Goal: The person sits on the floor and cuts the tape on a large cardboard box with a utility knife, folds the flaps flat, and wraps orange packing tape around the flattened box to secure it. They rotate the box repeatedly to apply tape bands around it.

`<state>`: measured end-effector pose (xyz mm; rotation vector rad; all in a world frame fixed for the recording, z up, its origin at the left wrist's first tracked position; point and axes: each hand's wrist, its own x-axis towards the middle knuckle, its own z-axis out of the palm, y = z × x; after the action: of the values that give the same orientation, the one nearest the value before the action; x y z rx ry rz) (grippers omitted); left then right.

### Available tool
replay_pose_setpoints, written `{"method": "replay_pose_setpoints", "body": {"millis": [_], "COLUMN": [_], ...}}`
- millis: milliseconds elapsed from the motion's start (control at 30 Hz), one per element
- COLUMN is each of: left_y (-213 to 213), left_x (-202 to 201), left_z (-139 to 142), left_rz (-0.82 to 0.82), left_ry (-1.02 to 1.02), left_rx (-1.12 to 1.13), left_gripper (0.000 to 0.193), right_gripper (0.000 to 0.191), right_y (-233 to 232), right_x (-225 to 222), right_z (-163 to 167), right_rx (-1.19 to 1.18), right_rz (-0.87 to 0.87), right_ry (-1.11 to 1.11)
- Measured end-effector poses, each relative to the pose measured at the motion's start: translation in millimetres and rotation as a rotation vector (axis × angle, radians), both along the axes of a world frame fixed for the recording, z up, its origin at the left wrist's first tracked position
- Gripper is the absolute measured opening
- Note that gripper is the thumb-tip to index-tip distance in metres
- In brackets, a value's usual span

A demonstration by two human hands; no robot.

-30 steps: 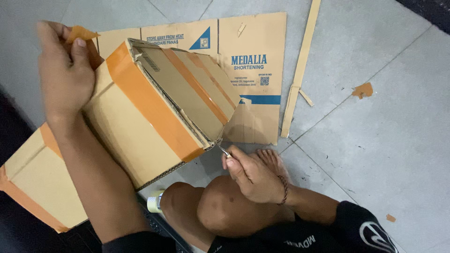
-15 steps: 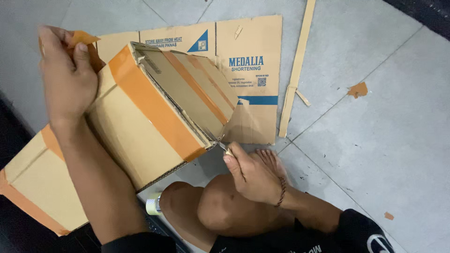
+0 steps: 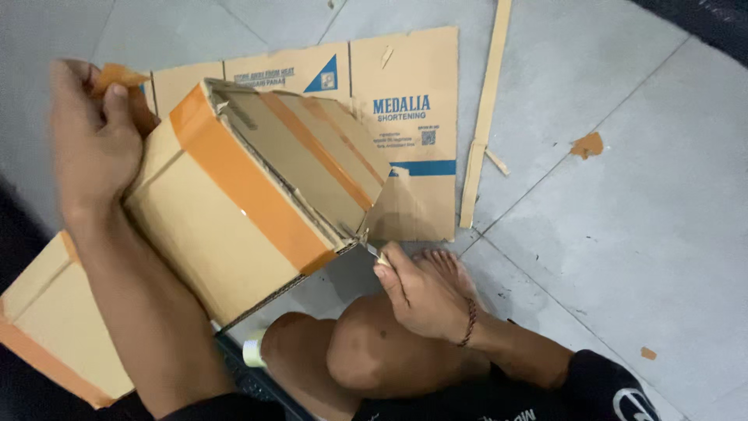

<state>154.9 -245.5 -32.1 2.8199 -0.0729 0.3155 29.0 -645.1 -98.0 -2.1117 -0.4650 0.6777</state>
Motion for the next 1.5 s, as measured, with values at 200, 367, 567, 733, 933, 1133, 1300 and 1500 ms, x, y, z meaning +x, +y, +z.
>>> {"method": "replay_pose_setpoints", "body": {"millis": [200,367,567,733,933,1133,1300,1500], "left_y": [0,2,4,3,-12,-30,-32,-38], "left_x": [-5,-4,-4,-3,-9,-10,-8,-7], "left_z": [-3,-3,-2,-1,4,18,21,32], "left_rz": [0.010,0.058,-0.009,0.194,-0.071,-0.062,0.017,0.024], "left_ry": [0.005,0.061,0.004,0.104,0.000,0.004,0.024,-0.029], "left_rx": [-0.036,-0.015,-0.020,0.003,-0.111,0.031,-0.087,0.014], "left_gripper": [0.013,0.011,0.015,0.019,0.014,0.013,0.014,0.017], "right_gripper": [0.028,0.025,0.027,0.027,0.029,0.020,0.023,0.036], "right_y": [-1,-1,1,2,10,-6,23,-4], "right_x": [1,2,-1,2,7,-10,25,86], "right_z": [2,2,-15,-15,-26,-85,-115,-189], "right_rx": [0.011,-0.024,-0.006,-0.013,0.264,0.735,0.868,0.452], "right_rz": [-0.027,0.011,-0.010,-0.026,-0.179,-0.405,-0.307,-0.421], "right_ry": [0.027,-0.053,0.109,0.052,0.083,0.128,0.059,0.030]}}
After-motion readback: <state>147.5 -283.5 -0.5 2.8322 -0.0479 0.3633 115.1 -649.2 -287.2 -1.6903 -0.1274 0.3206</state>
